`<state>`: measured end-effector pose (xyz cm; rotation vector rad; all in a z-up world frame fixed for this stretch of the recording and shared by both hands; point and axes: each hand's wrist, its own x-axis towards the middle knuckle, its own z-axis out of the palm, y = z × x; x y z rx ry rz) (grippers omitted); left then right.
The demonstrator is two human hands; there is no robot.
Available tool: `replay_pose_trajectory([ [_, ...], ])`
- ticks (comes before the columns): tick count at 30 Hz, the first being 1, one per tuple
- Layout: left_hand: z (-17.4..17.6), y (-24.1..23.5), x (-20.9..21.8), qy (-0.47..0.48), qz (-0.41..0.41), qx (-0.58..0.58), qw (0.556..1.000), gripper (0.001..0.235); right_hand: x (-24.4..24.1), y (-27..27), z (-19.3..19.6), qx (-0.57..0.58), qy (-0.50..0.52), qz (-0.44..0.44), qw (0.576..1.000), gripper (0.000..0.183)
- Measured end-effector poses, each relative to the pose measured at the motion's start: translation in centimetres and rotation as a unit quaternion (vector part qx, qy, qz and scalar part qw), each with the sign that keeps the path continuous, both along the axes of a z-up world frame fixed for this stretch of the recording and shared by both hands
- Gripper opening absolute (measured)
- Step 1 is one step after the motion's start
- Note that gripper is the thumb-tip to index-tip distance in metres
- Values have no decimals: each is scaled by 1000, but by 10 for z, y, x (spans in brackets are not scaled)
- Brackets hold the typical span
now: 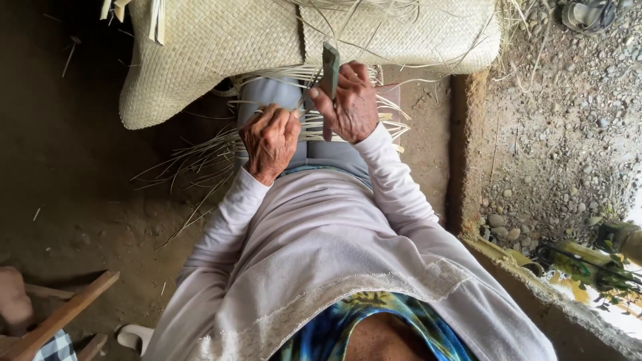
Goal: The person sits and uses a curved blade to split and scrape dried plant fibers held in the left hand. The processed fibers are placed onto a woven mat on the lap while the person continues the repetitive splitting action.
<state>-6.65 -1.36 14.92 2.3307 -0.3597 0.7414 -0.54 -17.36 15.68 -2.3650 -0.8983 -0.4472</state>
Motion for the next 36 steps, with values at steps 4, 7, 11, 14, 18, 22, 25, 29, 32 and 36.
replay_pose_trajectory([
  [4,11,-1,-2,3,-35,-26,999,35,-4,1,-10,41,86,1,995,43],
  [7,16,4,-1,35,-87,-65,993,36,-5,-4,-13,119,155,10,981,42],
  [11,11,9,-3,98,-152,-79,980,30,-4,-6,-9,88,93,34,991,34],
  [14,0,8,-5,114,-152,-61,980,30,-4,-6,-12,27,22,34,999,28],
  [18,-17,8,-9,151,-145,-21,978,30,-3,-2,-7,-1,-78,16,997,36],
  [22,-13,10,-8,174,-161,-39,971,27,-4,-3,-3,-35,-68,15,997,32],
  [25,-16,12,-8,201,-173,-67,962,30,-2,-8,-15,3,16,1,1000,41],
  [29,-12,11,-9,211,-150,-92,961,22,-7,-7,-17,24,52,5,998,41],
  [32,-16,13,-10,199,-146,-115,962,24,-12,2,-16,71,22,35,997,41],
  [36,-22,8,-12,165,-129,-83,974,18,-17,10,-22,131,-33,49,990,40],
])
